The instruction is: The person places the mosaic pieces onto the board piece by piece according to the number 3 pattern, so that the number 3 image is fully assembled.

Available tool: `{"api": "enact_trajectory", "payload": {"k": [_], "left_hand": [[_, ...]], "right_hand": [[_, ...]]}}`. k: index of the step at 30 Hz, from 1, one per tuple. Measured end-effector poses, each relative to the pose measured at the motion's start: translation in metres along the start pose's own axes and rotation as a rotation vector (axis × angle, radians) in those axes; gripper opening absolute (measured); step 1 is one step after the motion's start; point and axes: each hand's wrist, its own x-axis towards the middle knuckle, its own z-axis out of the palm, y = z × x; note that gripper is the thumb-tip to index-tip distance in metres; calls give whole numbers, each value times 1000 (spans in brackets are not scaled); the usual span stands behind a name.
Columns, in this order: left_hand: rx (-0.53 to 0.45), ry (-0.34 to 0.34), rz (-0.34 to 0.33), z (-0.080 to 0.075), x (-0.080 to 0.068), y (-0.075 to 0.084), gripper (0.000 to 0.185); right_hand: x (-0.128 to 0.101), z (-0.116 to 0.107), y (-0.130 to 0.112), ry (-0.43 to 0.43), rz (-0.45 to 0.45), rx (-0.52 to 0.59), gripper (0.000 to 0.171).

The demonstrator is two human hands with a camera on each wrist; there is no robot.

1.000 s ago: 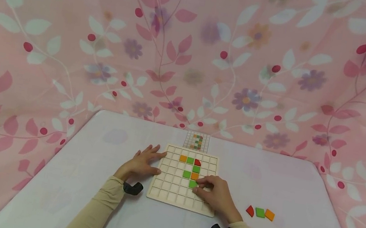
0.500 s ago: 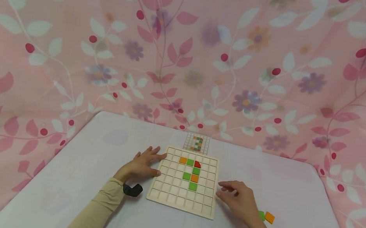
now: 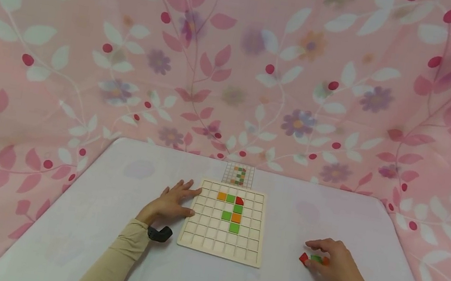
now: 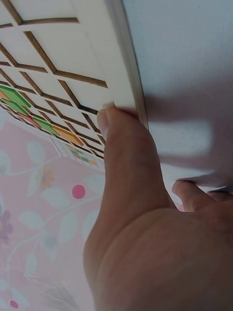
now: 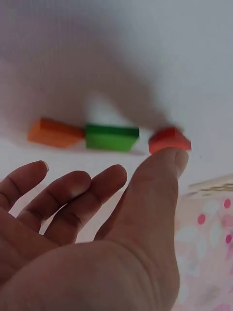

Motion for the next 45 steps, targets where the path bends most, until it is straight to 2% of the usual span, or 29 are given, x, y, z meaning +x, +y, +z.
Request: {"api": "enact_trajectory", "payload": {"k": [7, 14, 18, 22, 27, 32, 40, 45], "left_hand": [[13, 4, 17, -1, -2, 0, 72], [-13, -3, 32, 0, -1, -1, 72], [-26, -8, 34, 0, -2, -1, 73], [-22, -8, 34, 0, -2, 0, 72], [-22, 2, 29, 0, -2, 0, 72], [-23, 9, 24, 1, -1, -1, 73], [-30, 7, 29, -1, -3, -1, 72], [-30, 0, 42, -1, -3, -1, 72]], "right_hand": [[-7, 11, 8, 29, 1, -45, 25], [-9, 18, 3, 74, -30, -48, 33], [-9, 19, 1, 76, -31, -34, 28], [-8, 22, 2, 131, -47, -55, 27], [-6, 27, 3, 143, -1, -78, 28], [-7, 31, 2, 158, 20, -152, 26], [-5, 33, -10, 191, -30, -350, 28], [-8, 33, -15, 183, -23, -389, 32]]}}
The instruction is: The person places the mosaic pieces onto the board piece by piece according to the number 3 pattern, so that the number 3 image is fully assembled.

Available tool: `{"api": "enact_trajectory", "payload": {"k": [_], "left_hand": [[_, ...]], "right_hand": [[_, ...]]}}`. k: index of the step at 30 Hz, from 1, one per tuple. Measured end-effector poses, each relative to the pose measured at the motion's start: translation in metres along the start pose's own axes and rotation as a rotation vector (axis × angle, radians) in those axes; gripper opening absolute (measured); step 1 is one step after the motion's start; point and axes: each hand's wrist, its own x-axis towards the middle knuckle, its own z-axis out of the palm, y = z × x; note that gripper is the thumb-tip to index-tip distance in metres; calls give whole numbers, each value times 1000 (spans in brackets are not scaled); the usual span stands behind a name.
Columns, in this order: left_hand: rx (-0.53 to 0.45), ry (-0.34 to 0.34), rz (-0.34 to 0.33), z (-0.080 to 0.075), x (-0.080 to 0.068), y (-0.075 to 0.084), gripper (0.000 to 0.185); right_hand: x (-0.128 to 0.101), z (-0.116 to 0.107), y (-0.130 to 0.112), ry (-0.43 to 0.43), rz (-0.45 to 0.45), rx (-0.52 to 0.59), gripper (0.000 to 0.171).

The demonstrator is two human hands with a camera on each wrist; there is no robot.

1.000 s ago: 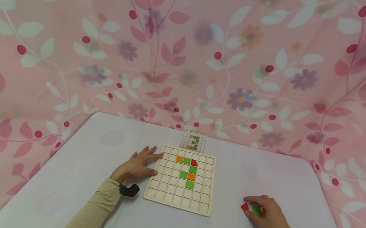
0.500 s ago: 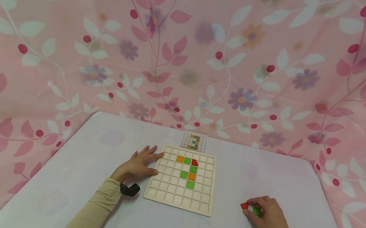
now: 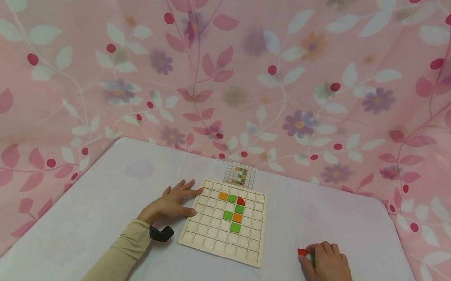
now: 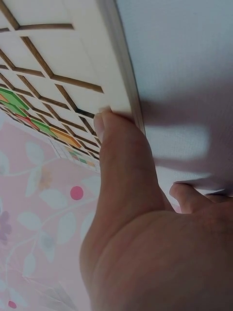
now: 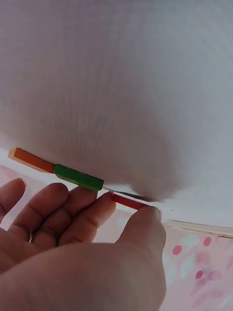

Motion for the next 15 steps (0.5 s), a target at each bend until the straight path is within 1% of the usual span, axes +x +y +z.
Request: {"api": "enact_trajectory", "payload": {"k": [2, 9, 15], "left_hand": [[1, 2, 5, 0, 1, 0, 72], [17, -2, -14, 1, -1, 0, 72], [9, 3, -20, 1, -1, 2, 72]], "right_hand": [[0, 0, 0, -2, 12, 6, 33], [4, 2, -5, -17, 48, 73, 36], [15, 1, -16, 31, 11, 92, 31]]}}
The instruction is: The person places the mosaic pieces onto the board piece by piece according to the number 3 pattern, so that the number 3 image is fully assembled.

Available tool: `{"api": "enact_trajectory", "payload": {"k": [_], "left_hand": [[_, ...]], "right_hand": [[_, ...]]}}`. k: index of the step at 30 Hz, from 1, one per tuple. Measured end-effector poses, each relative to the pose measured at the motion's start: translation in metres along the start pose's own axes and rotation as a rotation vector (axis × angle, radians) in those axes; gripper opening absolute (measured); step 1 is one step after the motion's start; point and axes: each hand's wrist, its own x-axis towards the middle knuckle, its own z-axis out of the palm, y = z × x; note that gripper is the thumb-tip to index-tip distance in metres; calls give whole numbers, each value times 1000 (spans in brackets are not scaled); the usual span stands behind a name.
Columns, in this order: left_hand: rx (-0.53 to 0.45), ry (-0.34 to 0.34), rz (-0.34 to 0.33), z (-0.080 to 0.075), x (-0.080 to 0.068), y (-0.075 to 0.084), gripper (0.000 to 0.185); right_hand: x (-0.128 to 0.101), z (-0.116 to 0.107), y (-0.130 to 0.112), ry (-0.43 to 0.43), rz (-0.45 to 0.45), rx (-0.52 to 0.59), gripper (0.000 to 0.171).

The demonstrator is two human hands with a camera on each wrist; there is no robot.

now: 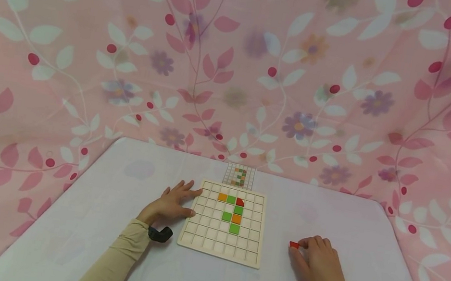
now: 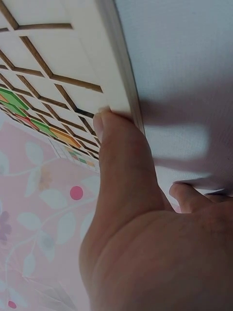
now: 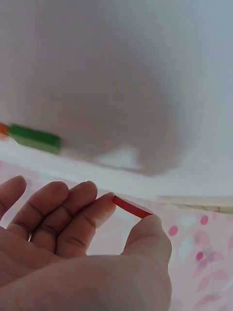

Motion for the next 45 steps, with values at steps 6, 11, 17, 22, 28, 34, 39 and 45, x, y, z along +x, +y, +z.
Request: {"api": "enact_trajectory", "payload": {"k": [6, 11, 17, 22, 28, 34, 39, 45], "left_hand": [[-1, -1, 6, 0, -1, 0, 72], [7, -8, -3, 0, -1, 0, 72], [-4, -9, -4, -1, -1, 0, 72], [-21, -5, 4, -1, 0, -1, 72], [-19, 2, 0, -1, 0, -1, 72], [-25, 4, 5, 0, 0, -1, 72], [-18, 5, 1, 0, 1, -2, 72], [-13, 9, -1, 1, 1, -3, 72]], "right_hand": [[10, -1, -17, -34, 5, 30, 30], [15, 2, -27, 4, -56, 42, 28], [22, 8, -40, -47, -42, 51, 27], [30, 14, -55, -120, 8, 63, 30], [35, 23, -70, -147, 6, 93, 32], [38, 28, -81, -168, -33, 94, 31], [41, 29, -90, -191, -37, 101, 29], [42, 32, -104, -211, -58, 118, 27]]}}
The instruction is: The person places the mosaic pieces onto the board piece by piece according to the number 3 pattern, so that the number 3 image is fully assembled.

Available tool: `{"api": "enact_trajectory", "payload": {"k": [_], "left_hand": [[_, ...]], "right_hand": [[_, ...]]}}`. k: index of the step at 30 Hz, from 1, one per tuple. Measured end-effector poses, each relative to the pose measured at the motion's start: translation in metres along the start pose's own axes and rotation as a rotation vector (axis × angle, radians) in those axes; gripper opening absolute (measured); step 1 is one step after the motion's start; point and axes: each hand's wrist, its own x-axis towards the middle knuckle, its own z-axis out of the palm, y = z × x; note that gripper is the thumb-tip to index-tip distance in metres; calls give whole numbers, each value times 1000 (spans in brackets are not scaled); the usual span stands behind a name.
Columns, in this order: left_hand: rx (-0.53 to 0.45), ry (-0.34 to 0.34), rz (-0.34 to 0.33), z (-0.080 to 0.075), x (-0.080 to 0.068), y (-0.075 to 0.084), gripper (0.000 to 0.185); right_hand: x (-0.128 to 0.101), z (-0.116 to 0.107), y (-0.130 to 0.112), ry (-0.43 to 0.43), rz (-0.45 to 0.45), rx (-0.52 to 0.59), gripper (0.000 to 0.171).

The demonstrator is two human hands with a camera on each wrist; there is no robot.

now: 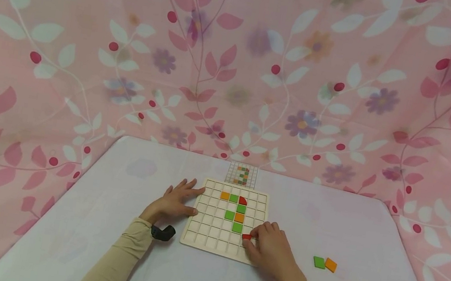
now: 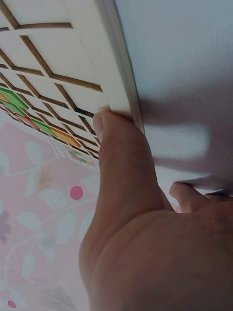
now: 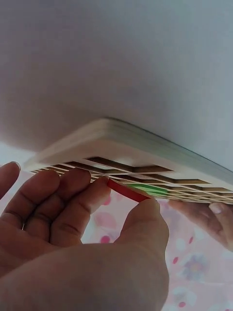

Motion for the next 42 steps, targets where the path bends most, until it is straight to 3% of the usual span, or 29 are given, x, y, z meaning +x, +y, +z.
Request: {"api": "enact_trajectory", "payload": {"k": [10, 25, 42], "left_hand": [[1, -4, -9, -1, -2, 3, 72], [-3, 1, 12, -1, -1, 2, 73], [10, -10, 10, -2, -2, 4, 72]], "right_hand": [[5, 4, -18, 18, -49, -44, 28], [4, 8, -25, 98, -93, -120, 31], [7, 12, -28, 141, -90, -85, 30]]}}
